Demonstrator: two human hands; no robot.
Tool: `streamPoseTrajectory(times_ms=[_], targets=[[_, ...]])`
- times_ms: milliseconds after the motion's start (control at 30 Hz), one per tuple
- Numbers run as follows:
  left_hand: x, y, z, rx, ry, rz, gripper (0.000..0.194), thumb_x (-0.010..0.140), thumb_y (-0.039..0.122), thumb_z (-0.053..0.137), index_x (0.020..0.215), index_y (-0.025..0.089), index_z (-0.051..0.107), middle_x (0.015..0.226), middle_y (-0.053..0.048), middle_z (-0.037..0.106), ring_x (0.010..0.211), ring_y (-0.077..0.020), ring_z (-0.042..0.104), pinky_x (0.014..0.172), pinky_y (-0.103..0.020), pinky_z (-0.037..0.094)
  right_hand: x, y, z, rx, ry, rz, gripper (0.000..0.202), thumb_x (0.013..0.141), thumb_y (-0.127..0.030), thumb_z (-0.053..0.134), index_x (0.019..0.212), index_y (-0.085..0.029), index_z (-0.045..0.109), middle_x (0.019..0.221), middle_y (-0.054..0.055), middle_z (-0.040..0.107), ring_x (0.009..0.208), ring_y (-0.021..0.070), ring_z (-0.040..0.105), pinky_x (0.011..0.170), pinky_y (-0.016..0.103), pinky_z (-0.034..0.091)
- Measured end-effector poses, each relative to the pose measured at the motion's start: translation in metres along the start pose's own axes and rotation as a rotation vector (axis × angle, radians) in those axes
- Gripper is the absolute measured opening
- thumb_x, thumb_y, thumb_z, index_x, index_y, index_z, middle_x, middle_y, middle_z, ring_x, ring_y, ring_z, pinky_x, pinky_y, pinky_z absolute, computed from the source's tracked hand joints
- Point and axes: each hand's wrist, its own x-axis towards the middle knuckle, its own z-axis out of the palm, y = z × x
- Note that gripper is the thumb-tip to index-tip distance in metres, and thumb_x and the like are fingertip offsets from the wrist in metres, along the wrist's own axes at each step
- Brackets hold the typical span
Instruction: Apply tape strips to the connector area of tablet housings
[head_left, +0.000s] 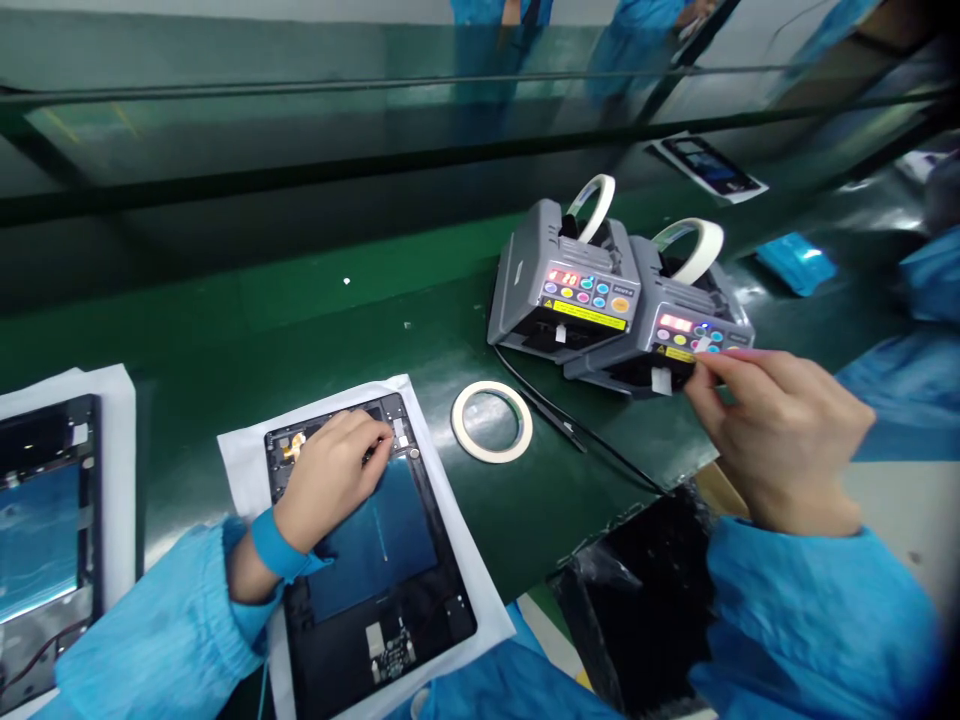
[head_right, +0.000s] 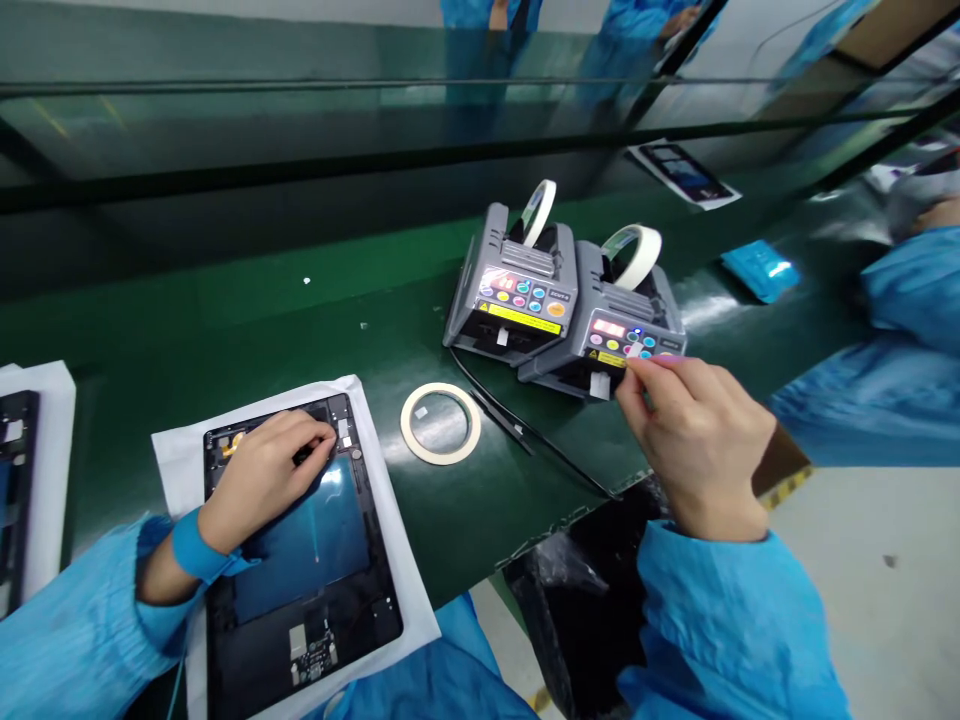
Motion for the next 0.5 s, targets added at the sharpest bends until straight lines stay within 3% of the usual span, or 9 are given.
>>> streamPoseTrajectory(times_ms=[167,400,500], targets=[[-0.001,0.0,0.001,0.009,-0.01,-0.008,0.021,0.094,0.019,0.045,0.082,0.015,0.061,0.078,-0.005,0.059,0.076,-0.0197,0.055,0.071,-0.032,0.044,-0.007,0.01,0.013,0.203,0.0,0.226,0.018,0.079,-0.03,0.062,0.069,-0.016,0.068,0.071,0.008,0.069,0.063,0.0146,0.064,0.056,0.023,0.046],[-0.001,-0.001,0.001,-0.004,-0.012,0.004,0.019,0.093,0.018,0.045,0.083,0.015,0.061,0.078,-0.004,0.06,0.076,-0.0194,0.055,0.071,-0.032,0.044,-0.003,0.015,-0.004,0.259,-0.234,0.269,0.033,0.079,-0.041,0.07,0.092,-0.012,0.073,0.087,0.013,0.07,0.077,0.0165,0.065,0.063,0.025,0.047],[-0.002,-0.001,0.001,-0.016,-0.018,0.0,0.018,0.093,0.017,0.046,0.085,0.015,0.062,0.079,-0.005,0.06,0.076,-0.0198,0.055,0.071,-0.032,0.044,0.001,0.014,-0.009,0.298,-0.235,0.25,0.026,0.082,-0.038,0.067,0.088,-0.013,0.073,0.083,0.01,0.07,0.073,0.0145,0.064,0.06,0.023,0.047]])
